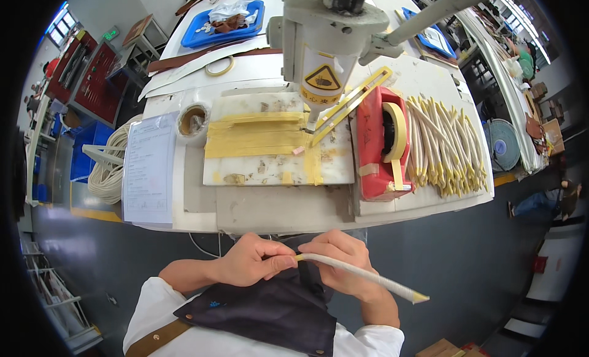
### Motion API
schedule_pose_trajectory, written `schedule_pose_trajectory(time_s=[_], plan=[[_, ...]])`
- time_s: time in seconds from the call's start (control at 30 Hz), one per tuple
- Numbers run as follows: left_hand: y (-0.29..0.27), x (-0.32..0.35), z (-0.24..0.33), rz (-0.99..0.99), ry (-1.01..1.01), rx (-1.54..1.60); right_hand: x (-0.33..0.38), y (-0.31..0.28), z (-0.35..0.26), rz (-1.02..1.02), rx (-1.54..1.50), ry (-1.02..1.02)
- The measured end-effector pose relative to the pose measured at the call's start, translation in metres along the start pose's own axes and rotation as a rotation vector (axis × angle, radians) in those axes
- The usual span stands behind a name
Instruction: The person inserts a yellow plastic tip into the end of a white cable, then places the cable under a press machine to secure the tip. They repeat this process for multiple cables, stacking the finished units on the table.
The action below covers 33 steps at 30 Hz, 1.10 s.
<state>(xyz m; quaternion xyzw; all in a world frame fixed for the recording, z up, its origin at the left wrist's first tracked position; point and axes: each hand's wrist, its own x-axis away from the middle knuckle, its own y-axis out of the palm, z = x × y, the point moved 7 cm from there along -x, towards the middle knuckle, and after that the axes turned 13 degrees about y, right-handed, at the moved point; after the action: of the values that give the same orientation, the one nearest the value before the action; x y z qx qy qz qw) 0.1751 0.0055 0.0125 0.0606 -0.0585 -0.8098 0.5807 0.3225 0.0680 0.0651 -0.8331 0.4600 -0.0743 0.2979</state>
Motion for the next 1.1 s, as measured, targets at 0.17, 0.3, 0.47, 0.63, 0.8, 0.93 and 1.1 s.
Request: schedule_pose_trajectory(time_s=[0.17,0.3,0.47,0.63,0.8,0.93,1.1], plan=[[0.02,0.009,-0.026,-0.083,-0.414,0.703,0.0,0.0,0.005,-0.021,-0.084,-0.155],[0.033,0.012,-0.037,-0.118,-0.49,0.918,0.004,0.004,0.026,-0.106,-0.251,-0.231],[0.01,0.008,-0.004,-0.015,-0.293,0.377,0.003,0.011,0.031,0.058,-0.714,-0.038],[0.012,0.016,0.046,0.158,0.6,-0.739,0.036,0.025,0.055,0.014,-0.709,0.205],[0.018,0.02,0.048,0.199,0.758,-0.941,0.036,0.044,0.046,0.022,-1.078,0.186],[0.002,0.003,0.026,0.109,0.341,-0.422,0.035,0.058,0.054,-0.005,-1.217,0.273],[0.007,0.005,-0.015,-0.108,-0.429,0.669,0.026,0.076,0.049,-0.131,-1.483,0.363]])
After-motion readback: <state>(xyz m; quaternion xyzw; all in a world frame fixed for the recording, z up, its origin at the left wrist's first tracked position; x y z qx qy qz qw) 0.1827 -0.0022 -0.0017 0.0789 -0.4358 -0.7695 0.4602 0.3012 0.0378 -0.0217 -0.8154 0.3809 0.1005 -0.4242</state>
